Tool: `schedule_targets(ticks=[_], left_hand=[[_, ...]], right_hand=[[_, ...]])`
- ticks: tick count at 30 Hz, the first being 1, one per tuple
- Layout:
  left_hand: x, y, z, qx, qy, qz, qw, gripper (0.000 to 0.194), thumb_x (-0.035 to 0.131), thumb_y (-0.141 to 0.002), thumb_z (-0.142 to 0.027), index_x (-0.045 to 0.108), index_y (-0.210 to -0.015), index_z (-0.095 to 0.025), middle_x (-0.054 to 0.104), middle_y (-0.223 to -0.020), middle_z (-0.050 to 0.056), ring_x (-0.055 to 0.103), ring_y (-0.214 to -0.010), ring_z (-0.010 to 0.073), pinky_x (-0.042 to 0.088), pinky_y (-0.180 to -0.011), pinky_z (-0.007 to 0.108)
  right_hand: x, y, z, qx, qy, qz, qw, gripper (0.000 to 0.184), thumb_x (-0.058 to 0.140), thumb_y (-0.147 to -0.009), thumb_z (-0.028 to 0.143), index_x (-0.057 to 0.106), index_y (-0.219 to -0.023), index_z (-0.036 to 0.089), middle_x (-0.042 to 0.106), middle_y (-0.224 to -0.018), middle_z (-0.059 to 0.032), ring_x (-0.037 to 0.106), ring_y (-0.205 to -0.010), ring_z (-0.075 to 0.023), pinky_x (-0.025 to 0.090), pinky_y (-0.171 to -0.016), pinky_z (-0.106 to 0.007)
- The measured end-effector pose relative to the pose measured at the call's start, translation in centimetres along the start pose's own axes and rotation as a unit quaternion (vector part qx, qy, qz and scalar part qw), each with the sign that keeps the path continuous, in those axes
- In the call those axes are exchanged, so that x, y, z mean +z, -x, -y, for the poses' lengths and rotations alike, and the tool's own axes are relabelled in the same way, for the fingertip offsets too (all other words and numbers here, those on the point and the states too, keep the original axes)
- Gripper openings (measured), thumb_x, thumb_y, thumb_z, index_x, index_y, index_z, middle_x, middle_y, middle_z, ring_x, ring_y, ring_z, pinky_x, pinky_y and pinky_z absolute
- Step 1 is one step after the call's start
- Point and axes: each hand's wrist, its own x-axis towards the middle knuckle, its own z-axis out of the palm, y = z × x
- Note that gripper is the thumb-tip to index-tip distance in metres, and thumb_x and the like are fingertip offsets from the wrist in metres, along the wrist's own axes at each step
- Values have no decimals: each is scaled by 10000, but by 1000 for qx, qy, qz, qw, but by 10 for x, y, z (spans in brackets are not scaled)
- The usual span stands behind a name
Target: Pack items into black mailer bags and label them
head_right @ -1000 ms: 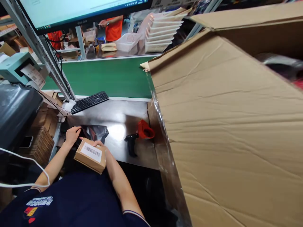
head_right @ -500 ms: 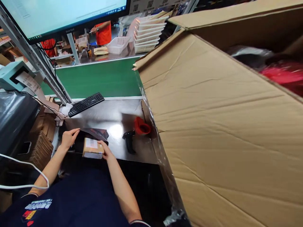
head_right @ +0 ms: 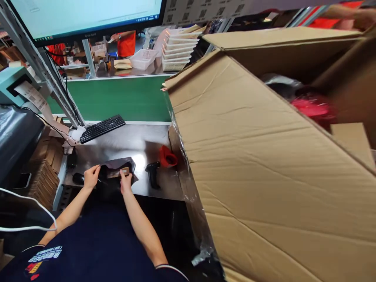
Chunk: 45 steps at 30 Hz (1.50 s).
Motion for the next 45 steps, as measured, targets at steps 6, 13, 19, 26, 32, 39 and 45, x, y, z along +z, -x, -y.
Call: schedule_targets(ticks=[6,13,19,26,32,39,45], left_hand=[[-10,14,42,-54,3,13,998,223,634,-946,-274,840,-1025,-239,823,-1045,82,775,-934,273,581,-989,398],[-12,34,59,-70,-72,57,993,284,686,-877,-211,814,-1130,-205,799,-1200,100,764,-1082,281,566,-1047,423],[-59,11,47,-74,-150,63,984,241,629,-904,-236,827,-1022,-168,824,-1034,116,782,-979,270,583,-924,353],[-75,-91,-47,-72,-239,98,963,268,622,-847,-198,846,-985,-144,764,-748,64,702,-760,212,510,-760,279],[-79,-162,-137,19,-211,4,977,368,560,-876,-192,812,-1135,-123,779,-861,69,698,-841,207,499,-807,276],[-75,-110,-105,123,-187,-35,974,403,541,-922,-202,792,-1237,-198,809,-1040,78,736,-972,260,543,-947,367],[-1,-15,49,-85,-143,81,983,509,532,-914,-100,721,-1382,-168,779,-1213,173,727,-1147,362,484,-1120,525]], right_hand=[[-76,55,31,-124,235,59,962,499,857,-643,257,740,-1128,230,693,-1277,-118,572,-1350,-345,248,-1315,-579],[-53,53,44,-93,573,9,814,732,713,-856,181,529,-1564,208,718,-1280,-164,608,-1348,-375,407,-1193,-575],[-39,63,105,-111,695,-16,710,470,426,-1007,156,695,-1393,157,737,-1307,-156,687,-1238,-285,492,-1068,-355],[31,57,236,-169,759,-37,628,337,556,-960,256,796,-1182,175,764,-1196,-171,716,-1129,-311,534,-925,-366],[93,63,327,-283,701,-110,645,360,515,-967,241,799,-1182,188,770,-1170,-147,703,-1112,-293,527,-949,-382],[33,68,281,-361,606,-185,684,387,477,-1004,324,772,-1222,201,774,-1091,-136,689,-996,-279,502,-907,-379],[-56,29,120,-142,705,-159,676,408,369,-1089,282,670,-1355,211,773,-1124,-131,721,-976,-231,478,-823,-294]])
